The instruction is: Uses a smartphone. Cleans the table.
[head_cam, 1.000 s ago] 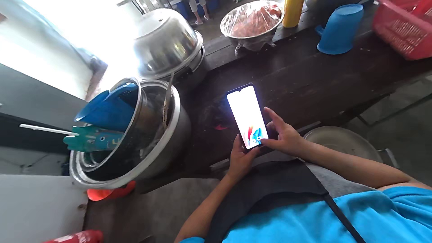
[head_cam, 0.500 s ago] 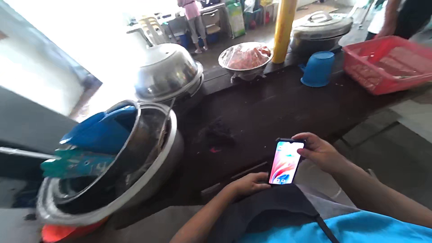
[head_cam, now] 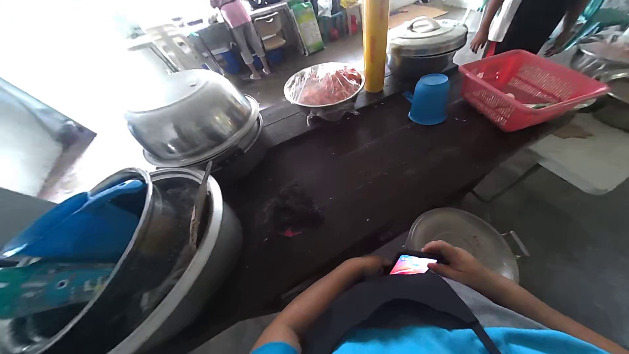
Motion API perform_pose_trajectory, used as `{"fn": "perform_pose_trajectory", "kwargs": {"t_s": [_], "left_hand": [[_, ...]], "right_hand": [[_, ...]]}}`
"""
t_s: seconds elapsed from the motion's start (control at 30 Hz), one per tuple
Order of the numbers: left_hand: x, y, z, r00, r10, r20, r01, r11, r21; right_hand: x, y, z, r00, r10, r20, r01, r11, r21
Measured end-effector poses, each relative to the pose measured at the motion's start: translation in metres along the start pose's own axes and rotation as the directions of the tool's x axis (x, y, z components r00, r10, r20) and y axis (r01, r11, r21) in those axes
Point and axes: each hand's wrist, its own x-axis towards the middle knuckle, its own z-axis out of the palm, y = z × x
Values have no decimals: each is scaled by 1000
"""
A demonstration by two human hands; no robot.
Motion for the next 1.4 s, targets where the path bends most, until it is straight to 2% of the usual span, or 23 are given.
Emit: {"fn": "perform_pose_trajectory", "kwargs": {"t_s": [0.07, 0.13, 0.17, 0.2, 0.23, 0.27, 0.33, 0.43, 0.53, 0.6, 0.63, 0.67, 0.7, 0.77, 0.8, 0.83, 0.9, 1.0, 1.1, 1.17, 1.27, 1.33, 1.4], "left_hand": [[-1, 4, -3, 999, 44, -31, -43, 999, 9], [0, 6, -5, 998, 46, -42, -46, 999, 6], [0, 7, -5, 999, 23, -28, -23, 1000, 4], [0, 6, -5, 1000, 14, -22, -14, 1000, 3], [0, 4, -4, 999, 18, -32, -18, 1000, -6], [-2, 1, -2, 998, 23, -51, -25, 999, -37], [-11, -6, 4, 996, -3, -93, -11, 988, -152], [-35, -27, 18, 975, 39, -218, -110, 939, -325], [-81, -48, 45, 883, 79, -462, -275, 885, -376], [-123, -48, 67, 760, 5, -650, -346, 850, -398], [-144, -48, 79, 671, -60, -739, -367, 839, -402], [-163, -50, 89, 551, -125, -825, -379, 843, -381], [-177, -56, 99, 391, -171, -905, -377, 867, -326], [-197, -75, 112, 65, -185, -981, -282, 939, -196], [-206, -84, 116, -61, -156, -986, -188, 972, -142], [-214, -91, 119, -148, -114, -982, -94, 990, -101], [-224, -100, 123, -233, -46, -971, 54, 997, -60], [-218, -107, 123, -282, 7, -959, 192, 980, -49], [-198, -123, 118, -227, 49, -973, 252, 968, -10], [-188, -131, 113, -205, 13, -979, 247, 968, -39], [-183, -133, 103, -235, -54, -971, 248, 962, -113], [-184, -133, 96, -254, -17, -967, 299, 950, -96], [-183, -138, 92, -256, 37, -966, 353, 934, -57]], "right_hand": [[2, 21, 11, 997, 32, 67, -28, 998, -56], [6, 43, 28, 979, 166, 120, -158, 985, -74], [10, 47, 34, 924, 342, 173, -337, 940, -57], [16, 51, 39, 832, 503, 233, -512, 859, -25], [22, 55, 40, 757, 585, 292, -605, 796, -27], [26, 55, 38, 709, 615, 345, -639, 767, -55], [31, 46, 25, 725, 535, 433, -527, 836, -151], [49, 37, 0, 842, 227, 490, -158, 971, -179], [98, 13, -8, 861, -7, 509, 114, 977, -179], [142, -2, 5, 834, -152, 530, 302, 930, -209], [166, -6, 16, 811, -189, 553, 371, 898, -238], [190, -8, 31, 795, -204, 571, 421, 864, -277], [213, -9, 49, 792, -195, 578, 444, 835, -326], [256, -11, 95, 821, -81, 566, 387, 807, -446], [274, -9, 123, 839, -11, 545, 335, 800, -499], [290, -8, 152, 847, 67, 527, 271, 799, -537], [309, -7, 206, 847, 143, 512, 200, 807, -556], [321, -18, 253, 812, 84, 578, 281, 811, -513], [349, -15, 270, 791, -7, 612, 369, 803, -468], [375, -8, 271, 810, -17, 586, 368, 793, -486], [400, 9, 237, 877, 31, 480, 285, 769, -571], [402, 29, 188, 919, 81, 385, 198, 751, -630], [402, 59, 131, 948, 171, 268, 84, 677, -731]]}}
